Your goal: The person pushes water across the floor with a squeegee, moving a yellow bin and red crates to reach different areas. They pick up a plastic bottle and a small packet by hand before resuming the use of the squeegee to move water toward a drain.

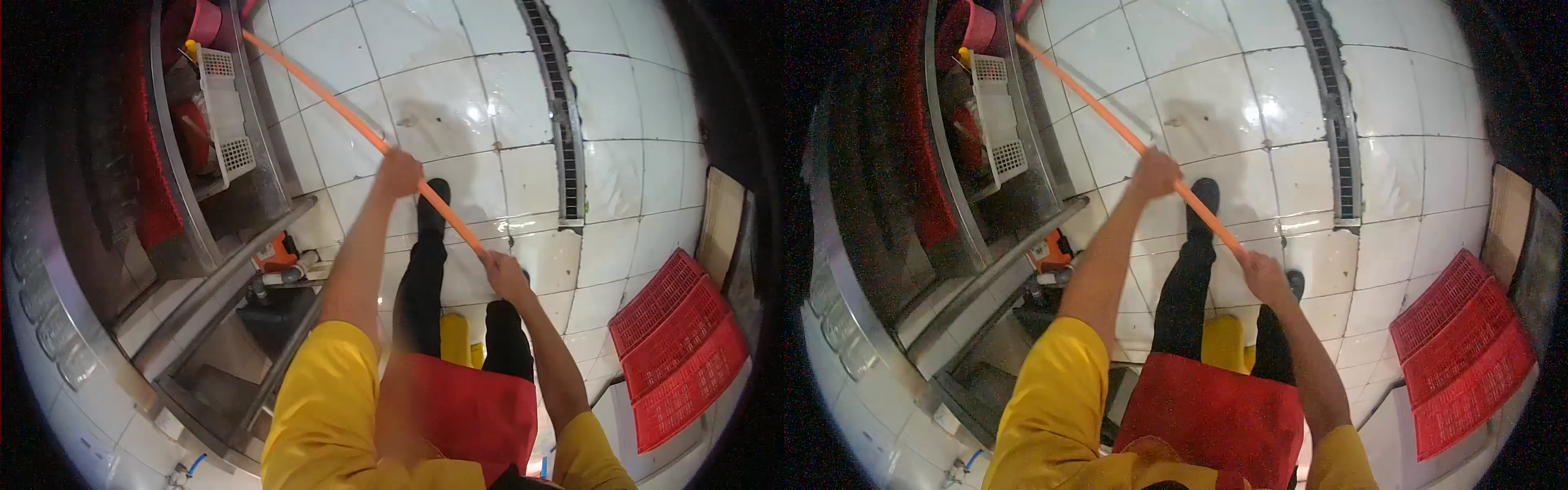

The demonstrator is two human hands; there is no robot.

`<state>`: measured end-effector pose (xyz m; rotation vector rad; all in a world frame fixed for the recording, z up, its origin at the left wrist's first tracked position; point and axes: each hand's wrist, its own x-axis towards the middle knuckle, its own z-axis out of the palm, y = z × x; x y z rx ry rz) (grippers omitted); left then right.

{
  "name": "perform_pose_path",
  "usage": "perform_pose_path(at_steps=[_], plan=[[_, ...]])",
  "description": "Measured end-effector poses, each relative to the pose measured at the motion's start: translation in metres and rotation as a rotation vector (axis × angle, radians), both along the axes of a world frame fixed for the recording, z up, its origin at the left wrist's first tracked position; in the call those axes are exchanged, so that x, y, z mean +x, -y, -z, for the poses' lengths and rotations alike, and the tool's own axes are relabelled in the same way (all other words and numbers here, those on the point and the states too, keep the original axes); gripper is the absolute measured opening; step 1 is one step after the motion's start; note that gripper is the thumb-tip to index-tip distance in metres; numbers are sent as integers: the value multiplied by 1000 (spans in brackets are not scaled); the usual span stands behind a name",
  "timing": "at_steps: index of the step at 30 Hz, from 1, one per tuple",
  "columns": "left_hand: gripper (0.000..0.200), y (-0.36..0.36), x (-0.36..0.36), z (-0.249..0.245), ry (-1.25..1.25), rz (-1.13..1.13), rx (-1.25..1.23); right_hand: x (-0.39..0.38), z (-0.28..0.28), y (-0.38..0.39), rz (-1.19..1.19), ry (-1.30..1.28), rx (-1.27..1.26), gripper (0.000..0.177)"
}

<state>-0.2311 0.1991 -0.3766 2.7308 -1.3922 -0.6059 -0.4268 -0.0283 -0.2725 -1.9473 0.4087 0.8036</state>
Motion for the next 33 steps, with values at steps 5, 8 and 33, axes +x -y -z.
perform_pose_path(at_steps=[5, 8, 33], plan=[[11, 139, -161, -40, -164, -149, -218, -104, -90, 149, -164, -272, -291, 61], [9, 243, -284, -88, -267, -316, -338, -219, -156, 243, -239, -82, -490, 63], [11, 163, -123, -153, 200, -336, -628, -140, -249, 87, 195, 156, -242, 43]])
